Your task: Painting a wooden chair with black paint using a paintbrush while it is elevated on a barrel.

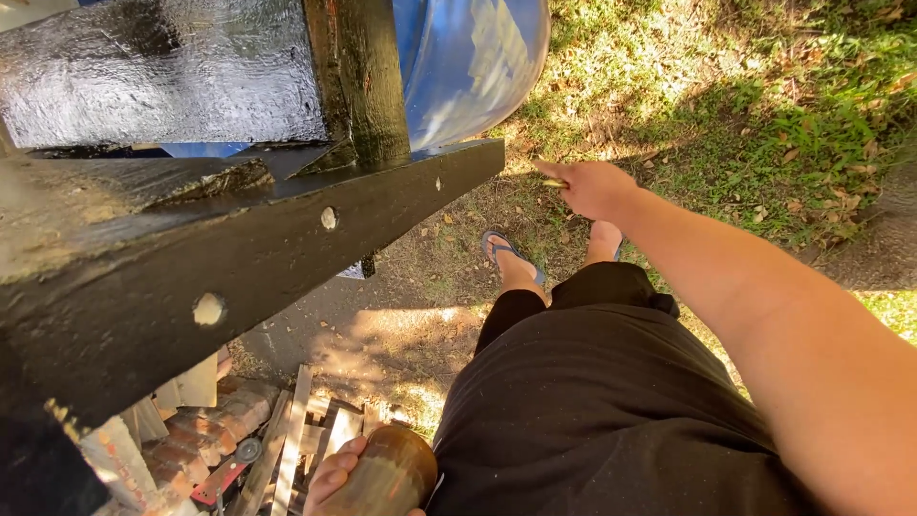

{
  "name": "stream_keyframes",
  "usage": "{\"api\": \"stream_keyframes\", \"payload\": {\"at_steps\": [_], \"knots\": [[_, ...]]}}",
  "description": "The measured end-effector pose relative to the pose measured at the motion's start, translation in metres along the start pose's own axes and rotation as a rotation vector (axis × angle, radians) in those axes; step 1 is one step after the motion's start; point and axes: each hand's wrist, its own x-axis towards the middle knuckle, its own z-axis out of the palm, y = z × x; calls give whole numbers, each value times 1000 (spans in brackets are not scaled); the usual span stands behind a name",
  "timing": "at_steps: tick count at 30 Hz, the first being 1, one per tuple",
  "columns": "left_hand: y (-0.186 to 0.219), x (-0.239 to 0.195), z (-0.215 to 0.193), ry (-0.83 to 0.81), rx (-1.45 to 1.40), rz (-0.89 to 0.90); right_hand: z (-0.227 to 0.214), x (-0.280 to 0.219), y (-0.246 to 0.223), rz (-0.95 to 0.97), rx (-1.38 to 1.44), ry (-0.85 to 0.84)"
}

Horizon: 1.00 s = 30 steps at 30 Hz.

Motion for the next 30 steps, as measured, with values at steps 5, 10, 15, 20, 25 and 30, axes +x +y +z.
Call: {"api": "stream_keyframes", "payload": {"at_steps": [5,10,15,20,25,30], "knots": [[72,38,44,174,-34,-3,-7,-47,51,183,87,76],[96,54,51,158,-153,14,5,-77,138,309,192,251],[131,66,58,198,-179,-10,55,-113,229,328,219,633],[114,59,58,268,-134,75,86,-155,242,563,193,581],[92,47,49,327,-6,107,108,-181,212,654,366,605],[64,26,22,338,-168,200,132,-193,169,560,538,755]]}}
